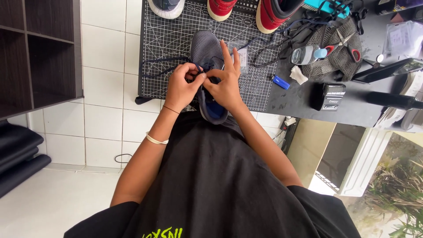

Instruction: The person threads a blue shoelace through the eyelets of a grey sneaker, pulling the lace tight and adjusting the fit. The person continues to lace the shoe from the bottom eyelets up to the top, finishing by tying the laces into a knot.

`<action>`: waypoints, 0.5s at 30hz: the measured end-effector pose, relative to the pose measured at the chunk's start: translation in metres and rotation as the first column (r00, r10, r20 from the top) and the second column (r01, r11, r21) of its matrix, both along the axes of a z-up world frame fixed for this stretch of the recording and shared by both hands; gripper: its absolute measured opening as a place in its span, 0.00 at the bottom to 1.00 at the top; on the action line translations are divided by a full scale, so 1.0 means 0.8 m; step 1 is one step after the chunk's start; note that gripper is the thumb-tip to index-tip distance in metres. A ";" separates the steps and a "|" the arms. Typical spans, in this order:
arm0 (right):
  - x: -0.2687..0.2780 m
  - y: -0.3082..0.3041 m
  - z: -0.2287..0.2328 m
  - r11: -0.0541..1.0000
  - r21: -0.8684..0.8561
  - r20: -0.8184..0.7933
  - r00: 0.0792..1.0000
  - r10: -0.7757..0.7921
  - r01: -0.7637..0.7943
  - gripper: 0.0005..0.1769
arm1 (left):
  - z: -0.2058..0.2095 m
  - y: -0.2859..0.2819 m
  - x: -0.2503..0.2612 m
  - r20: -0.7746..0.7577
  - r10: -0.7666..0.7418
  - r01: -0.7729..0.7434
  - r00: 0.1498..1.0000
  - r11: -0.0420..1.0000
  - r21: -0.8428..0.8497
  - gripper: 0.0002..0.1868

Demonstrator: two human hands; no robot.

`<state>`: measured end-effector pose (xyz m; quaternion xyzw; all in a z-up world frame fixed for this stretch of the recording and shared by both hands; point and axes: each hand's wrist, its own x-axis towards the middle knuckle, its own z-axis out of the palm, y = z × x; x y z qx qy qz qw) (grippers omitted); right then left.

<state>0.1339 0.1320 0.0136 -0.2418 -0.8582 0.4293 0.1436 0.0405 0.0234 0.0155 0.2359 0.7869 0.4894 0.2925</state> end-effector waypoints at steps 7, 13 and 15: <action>0.098 0.060 0.086 0.763 -0.619 -0.359 0.931 -0.067 -0.185 0.04 | -0.019 0.004 0.003 0.260 0.100 -0.114 0.960 0.993 0.038 0.05; 0.295 0.169 0.146 0.343 -0.802 -0.589 0.554 -0.588 -0.488 0.12 | -0.017 -0.005 0.002 0.269 0.110 -0.139 0.957 0.986 0.094 0.05; 0.279 0.157 0.164 0.490 -0.827 -0.531 0.673 -0.516 -0.276 0.12 | -0.010 -0.002 0.004 0.245 0.083 -0.116 0.966 0.985 0.125 0.05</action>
